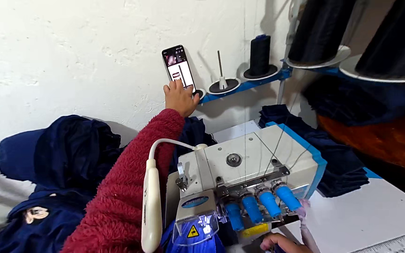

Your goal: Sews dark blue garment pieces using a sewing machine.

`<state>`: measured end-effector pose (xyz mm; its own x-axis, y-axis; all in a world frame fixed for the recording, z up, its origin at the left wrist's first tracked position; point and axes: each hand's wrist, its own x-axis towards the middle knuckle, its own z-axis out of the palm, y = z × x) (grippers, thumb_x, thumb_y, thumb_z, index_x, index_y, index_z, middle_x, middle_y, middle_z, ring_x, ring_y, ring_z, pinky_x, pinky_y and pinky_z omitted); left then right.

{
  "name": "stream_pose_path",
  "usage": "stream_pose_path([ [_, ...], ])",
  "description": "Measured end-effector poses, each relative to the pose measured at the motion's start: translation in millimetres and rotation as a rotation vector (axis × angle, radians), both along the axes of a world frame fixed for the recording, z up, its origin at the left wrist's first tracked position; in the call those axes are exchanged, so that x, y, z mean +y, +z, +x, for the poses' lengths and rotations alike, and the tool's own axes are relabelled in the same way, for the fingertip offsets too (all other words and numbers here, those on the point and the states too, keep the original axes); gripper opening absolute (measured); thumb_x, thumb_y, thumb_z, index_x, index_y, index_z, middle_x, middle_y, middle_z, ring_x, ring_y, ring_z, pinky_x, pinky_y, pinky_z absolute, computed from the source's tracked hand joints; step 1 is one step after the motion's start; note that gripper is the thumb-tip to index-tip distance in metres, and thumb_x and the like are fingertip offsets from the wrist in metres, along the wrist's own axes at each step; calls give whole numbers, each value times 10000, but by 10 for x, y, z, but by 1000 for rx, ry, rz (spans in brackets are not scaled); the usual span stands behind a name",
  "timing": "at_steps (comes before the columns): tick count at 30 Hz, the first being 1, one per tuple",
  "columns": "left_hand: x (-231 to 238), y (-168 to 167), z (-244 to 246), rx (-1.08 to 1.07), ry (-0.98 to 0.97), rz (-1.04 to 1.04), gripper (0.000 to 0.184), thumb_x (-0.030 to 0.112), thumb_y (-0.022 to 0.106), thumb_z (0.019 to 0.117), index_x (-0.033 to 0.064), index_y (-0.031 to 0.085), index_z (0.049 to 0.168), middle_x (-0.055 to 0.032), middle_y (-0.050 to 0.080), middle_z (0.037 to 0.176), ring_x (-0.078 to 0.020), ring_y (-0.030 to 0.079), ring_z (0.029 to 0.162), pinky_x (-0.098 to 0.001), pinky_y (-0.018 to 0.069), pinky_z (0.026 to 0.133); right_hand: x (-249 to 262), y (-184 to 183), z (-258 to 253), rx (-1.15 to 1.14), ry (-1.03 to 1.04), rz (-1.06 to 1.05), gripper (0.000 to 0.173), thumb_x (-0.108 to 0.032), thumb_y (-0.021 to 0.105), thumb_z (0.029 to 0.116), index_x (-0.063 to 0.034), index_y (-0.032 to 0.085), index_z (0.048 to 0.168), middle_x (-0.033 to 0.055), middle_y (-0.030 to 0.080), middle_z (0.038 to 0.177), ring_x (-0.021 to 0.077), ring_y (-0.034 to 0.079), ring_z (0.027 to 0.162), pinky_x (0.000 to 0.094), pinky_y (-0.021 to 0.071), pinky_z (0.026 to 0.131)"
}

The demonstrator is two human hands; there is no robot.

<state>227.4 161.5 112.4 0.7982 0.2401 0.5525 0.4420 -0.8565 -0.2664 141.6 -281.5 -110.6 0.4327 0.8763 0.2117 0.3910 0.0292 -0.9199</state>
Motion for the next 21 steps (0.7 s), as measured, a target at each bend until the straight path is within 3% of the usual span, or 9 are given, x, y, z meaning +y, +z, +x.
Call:
stream_pose_path([
  [3, -63, 101, -320, -149, -169, 49, 534, 451, 439, 1014, 117, 651, 1373, -345, 602, 1176, -553, 566, 1095, -717, 395, 895, -23, 10, 6, 9, 30, 39, 312, -212, 685, 963, 7, 659, 1184, 149, 711, 891, 207, 679, 699, 426, 582, 646],
  [5, -191, 226, -800, -209, -221, 42, 490, 389, 476, 1019, 28, 672, 1287, -351, 610, 1109, -565, 576, 1050, -719, 409, 891, -46, 1, 6, 22, 100, 81, 322, -216, 710, 945, -20, 662, 1195, 114, 713, 840, 171, 677, 661, 392, 586, 618],
  [10, -619, 246, -2425, -124, -136, -104, 379, 245, 509, 1025, -91, 667, 1103, -344, 620, 1079, -546, 601, 1059, -686, 479, 903, -184, 74, 65, 336, 571, 286, 352, -244, 701, 963, -171, 628, 1300, -33, 695, 797, 27, 636, 615, 201, 552, 556],
  [12, -847, 65, -3035, -97, -90, -161, 355, 225, 503, 1023, -80, 679, 1068, -310, 647, 1089, -510, 618, 1085, -666, 492, 922, -375, 338, 145, 376, 488, 388, 357, -342, 676, 990, -264, 630, 1335, -93, 700, 834, -37, 592, 576, 134, 503, 498],
  [13, -997, -51, -3317, -74, -57, -202, 346, 216, 504, 1016, -74, 687, 1058, -296, 654, 1080, -497, 623, 1083, -667, 495, 919, -464, 443, 221, 293, 275, 404, 324, -357, 658, 993, -277, 650, 1306, -108, 690, 825, -50, 557, 546, 127, 474, 468],
  [14, -1144, -183, -3573, -54, -28, -246, 335, 215, 514, 1004, -64, 696, 1044, -277, 663, 1058, -479, 632, 1067, -666, 500, 905, -505, 497, 323, 125, -8, 367, 284, -346, 656, 984, -246, 666, 1249, -89, 670, 786, -22, 525, 517, 163, 458, 446],
  [16, -1402, -473, -3975, -21, 21, -352, 302, 216, 553, 991, -35, 714, 1033, -237, 681, 1027, -435, 655, 1032, -655, 518, 888, -526, 457, 600, -269, -408, 110, 362, -260, 678, 941, -84, 651, 1257, 86, 683, 857, 207, 617, 636, 432, 541, 564],
  [18, -1594, -781, -4217, 22, 69, -458, 289, 230, 574, 997, -9, 731, 1042, -205, 704, 1033, -393, 676, 1034, -631, 532, 905, -527, 347, 757, -421, -508, -161, 413, -171, 709, 957, -6, 611, 1323, 261, 695, 971, 439, 680, 806, 679, 530, 721],
  [21, -1741, -1119, -4322, 134, 119, -643, 373, 305, 551, 1052, -6, 726, 1158, -217, 703, 1168, -395, 638, 1185, -615, 472, 1041, -491, 206, 822, -568, -472, -372, 475, -140, 686, 977, 40, 553, 1396, 324, 645, 1216, 519, 650, 1086, 721, 497, 918],
])
